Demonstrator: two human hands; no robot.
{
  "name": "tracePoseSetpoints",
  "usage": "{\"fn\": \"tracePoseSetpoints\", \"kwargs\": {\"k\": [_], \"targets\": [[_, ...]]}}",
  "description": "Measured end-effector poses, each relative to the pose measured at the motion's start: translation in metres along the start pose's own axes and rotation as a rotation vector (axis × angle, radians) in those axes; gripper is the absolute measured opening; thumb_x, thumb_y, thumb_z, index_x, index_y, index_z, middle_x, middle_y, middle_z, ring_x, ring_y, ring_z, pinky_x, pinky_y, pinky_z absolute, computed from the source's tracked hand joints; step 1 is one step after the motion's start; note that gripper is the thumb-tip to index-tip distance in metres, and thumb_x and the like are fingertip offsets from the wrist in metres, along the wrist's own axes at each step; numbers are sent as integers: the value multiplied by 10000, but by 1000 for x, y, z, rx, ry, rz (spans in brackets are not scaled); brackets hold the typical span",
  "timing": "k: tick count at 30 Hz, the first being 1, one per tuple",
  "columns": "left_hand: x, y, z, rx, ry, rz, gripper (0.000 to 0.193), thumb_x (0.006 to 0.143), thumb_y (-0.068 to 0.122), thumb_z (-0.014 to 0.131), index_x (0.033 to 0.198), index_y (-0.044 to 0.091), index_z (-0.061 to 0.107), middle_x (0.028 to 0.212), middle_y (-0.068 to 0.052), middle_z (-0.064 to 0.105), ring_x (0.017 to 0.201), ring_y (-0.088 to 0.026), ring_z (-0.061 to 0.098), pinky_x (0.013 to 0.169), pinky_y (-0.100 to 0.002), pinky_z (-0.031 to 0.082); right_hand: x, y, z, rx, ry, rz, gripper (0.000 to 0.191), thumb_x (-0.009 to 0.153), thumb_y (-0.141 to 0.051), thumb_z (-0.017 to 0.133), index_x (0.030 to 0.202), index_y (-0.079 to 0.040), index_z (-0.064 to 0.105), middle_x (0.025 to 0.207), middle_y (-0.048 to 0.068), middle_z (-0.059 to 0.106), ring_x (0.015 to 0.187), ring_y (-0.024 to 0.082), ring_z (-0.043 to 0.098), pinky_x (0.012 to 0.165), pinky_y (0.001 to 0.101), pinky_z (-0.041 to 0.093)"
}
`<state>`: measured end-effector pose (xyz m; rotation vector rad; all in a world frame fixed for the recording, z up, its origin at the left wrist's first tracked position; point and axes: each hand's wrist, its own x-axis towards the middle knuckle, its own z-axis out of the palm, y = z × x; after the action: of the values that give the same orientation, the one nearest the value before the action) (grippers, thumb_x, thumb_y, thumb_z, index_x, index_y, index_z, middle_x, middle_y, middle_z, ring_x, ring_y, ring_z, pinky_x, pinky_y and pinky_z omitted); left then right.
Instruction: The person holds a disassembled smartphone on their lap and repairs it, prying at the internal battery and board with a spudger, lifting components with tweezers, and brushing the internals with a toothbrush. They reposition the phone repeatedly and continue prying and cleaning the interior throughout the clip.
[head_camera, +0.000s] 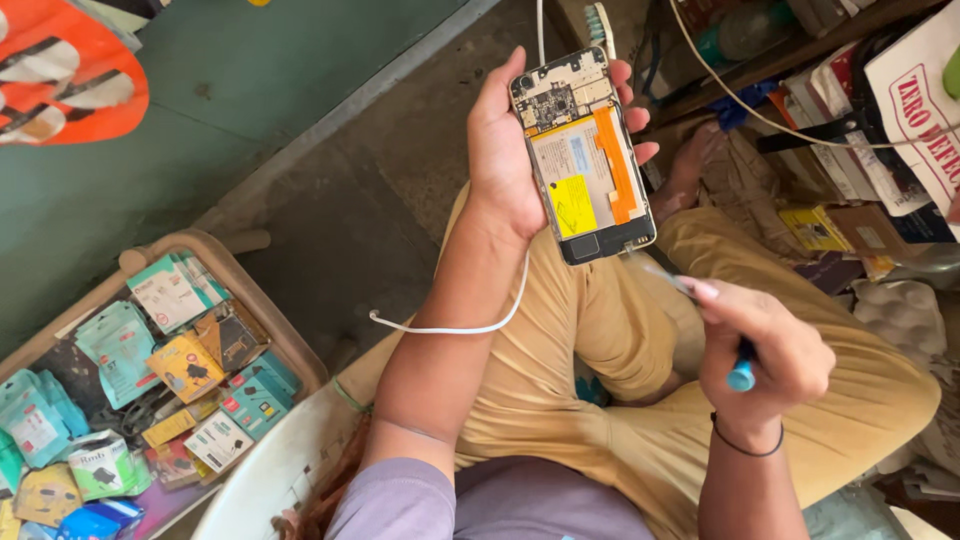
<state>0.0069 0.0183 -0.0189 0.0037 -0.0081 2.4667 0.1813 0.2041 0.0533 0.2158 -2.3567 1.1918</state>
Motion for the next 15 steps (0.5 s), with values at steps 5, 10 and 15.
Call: {"fn": "tracePoseSetpoints", "kwargs": {"k": [5,10,15], "targets": [[0,3,1,3,1,-4,748,1030,598,391,1300,-66,606,1141,-178,700,1059,-355,688,1026,-590,537,-4,3,-4,-206,-30,-194,233,990,163,650,1099,-18,749,994,159,758,788,212,736,696,263,560],[-2,2,1,26,5,6,742,1040,590,390,1311,-67,601,1146,-176,698,1060,-349,689,1025,-589,539,-4,2,-3,-234,-20,-227,243,971,164,649,1098,-14,755,1006,162,762,731,191,707,633,250,518],[-1,2,2,13,13,-4,733,1035,580,392,1316,-65,599,1156,-168,695,1052,-347,688,1015,-590,544,-5,4,-3,-249,-22,-233,251,967,151,632,1103,-17,760,1013,159,766,700,181,687,612,249,497]]}}
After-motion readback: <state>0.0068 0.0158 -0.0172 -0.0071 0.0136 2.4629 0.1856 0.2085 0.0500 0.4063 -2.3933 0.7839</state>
